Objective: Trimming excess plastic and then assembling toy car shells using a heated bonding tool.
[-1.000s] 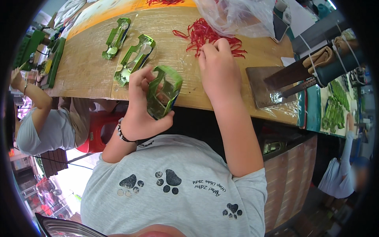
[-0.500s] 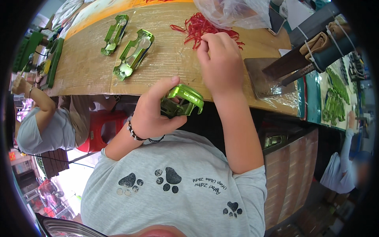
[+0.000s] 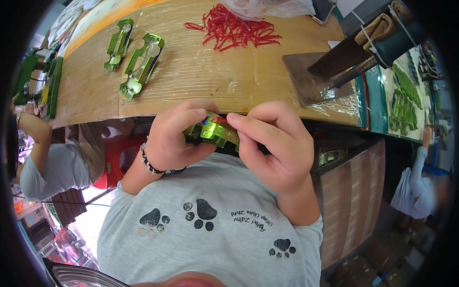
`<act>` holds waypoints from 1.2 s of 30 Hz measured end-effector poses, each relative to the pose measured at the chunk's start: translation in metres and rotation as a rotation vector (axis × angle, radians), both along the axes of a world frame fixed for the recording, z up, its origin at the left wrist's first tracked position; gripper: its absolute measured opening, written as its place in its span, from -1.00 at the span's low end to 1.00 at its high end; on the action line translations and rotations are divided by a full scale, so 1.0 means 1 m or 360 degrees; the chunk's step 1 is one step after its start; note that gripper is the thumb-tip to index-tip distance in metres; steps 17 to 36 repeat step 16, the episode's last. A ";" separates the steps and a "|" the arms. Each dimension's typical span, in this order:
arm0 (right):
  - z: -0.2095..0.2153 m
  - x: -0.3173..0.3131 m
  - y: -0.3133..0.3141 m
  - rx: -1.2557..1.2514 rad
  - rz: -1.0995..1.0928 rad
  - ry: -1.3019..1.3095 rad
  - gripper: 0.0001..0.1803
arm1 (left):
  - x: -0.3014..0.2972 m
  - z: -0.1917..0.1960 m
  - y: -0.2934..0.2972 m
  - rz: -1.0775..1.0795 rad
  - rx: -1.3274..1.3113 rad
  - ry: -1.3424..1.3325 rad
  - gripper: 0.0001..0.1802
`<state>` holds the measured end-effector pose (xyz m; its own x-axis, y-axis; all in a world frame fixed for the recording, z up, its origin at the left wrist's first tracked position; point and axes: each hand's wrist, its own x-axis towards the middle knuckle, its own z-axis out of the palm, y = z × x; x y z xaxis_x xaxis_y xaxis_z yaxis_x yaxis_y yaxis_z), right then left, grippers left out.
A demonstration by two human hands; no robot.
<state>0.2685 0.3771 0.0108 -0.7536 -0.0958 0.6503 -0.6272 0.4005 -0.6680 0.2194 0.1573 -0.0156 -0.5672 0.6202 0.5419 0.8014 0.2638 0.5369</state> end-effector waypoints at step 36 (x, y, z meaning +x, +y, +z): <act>-0.009 0.003 0.016 0.0207 -0.0029 0.0123 -0.53 | 0.002 0.004 0.007 0.0049 -0.0102 -0.0077 -0.17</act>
